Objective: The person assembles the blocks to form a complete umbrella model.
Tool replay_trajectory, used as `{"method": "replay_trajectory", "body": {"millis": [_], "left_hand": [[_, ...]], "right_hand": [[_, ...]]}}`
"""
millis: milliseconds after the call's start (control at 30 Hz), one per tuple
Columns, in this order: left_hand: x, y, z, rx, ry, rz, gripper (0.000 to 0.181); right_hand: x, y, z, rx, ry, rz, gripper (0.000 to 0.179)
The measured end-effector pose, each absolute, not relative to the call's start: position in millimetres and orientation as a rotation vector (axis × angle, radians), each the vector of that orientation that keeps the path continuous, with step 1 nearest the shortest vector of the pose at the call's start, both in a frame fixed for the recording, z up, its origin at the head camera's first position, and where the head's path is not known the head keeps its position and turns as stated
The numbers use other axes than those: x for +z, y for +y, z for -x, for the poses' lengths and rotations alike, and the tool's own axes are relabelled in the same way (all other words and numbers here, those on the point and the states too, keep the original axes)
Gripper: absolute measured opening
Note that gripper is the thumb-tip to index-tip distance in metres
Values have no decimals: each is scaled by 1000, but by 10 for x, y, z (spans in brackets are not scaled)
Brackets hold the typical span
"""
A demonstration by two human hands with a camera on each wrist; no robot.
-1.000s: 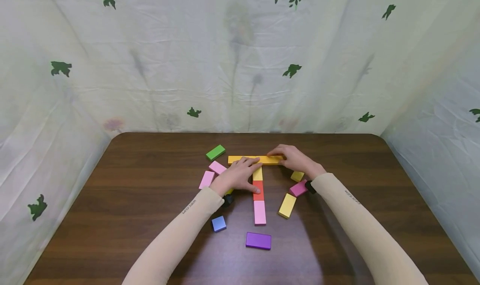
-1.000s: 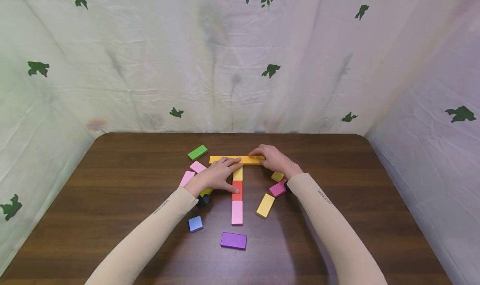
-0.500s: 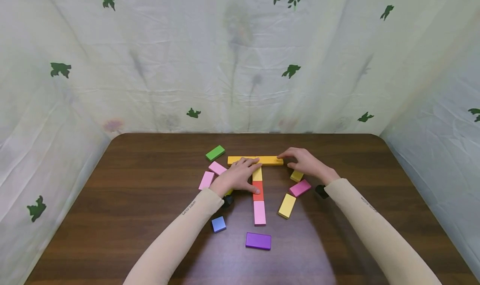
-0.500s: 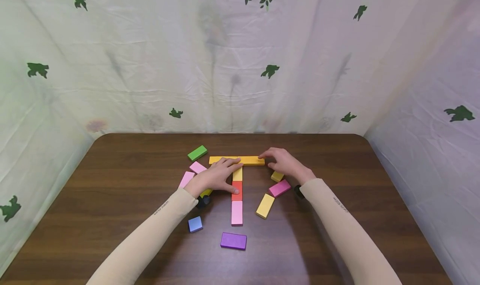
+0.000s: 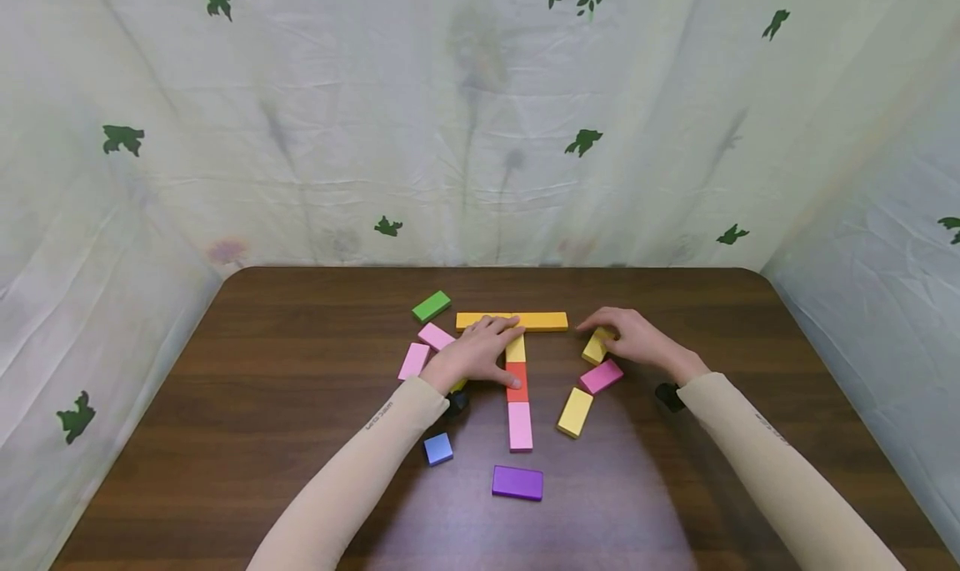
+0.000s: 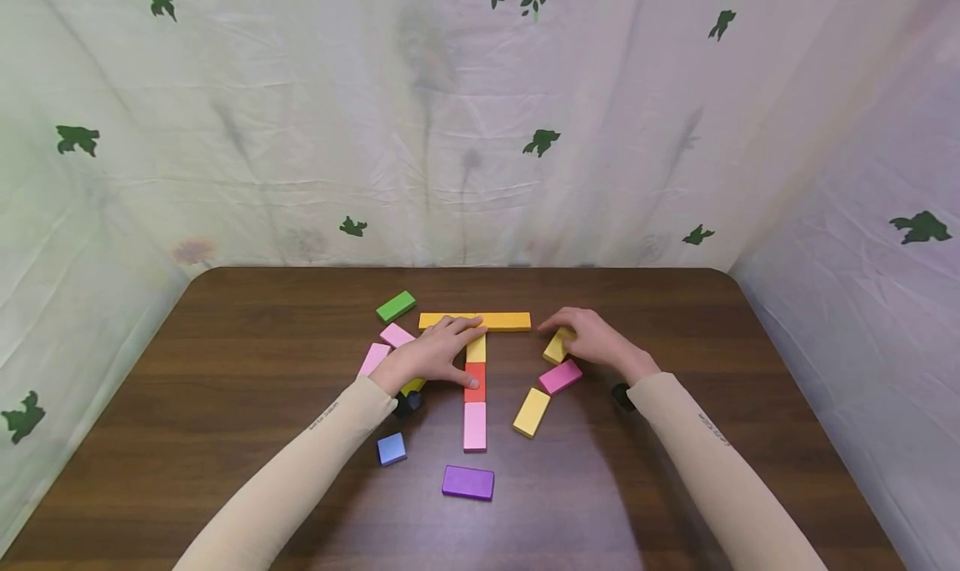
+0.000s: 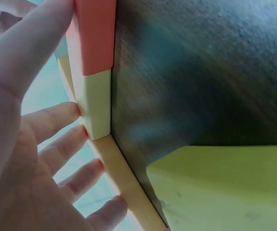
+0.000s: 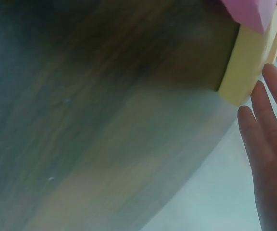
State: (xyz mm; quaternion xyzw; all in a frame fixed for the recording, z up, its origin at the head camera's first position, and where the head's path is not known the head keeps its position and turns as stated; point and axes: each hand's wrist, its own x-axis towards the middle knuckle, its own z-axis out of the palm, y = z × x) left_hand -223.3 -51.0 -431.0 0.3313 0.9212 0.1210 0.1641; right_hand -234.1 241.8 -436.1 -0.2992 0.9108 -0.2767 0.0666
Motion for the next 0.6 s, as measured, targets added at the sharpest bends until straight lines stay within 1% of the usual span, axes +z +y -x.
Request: {"method": "replay_trajectory", "body": {"millis": [400, 600], "left_hand": [[-4299, -514, 2232, 378, 2622, -948, 88], [-4306, -520, 2232, 380, 2615, -947, 88]], "right_hand": [[-4367, 2461, 2317, -795, 2715, 815, 39], [-4380, 2507, 2306, -790, 2759, 757, 34]]}}
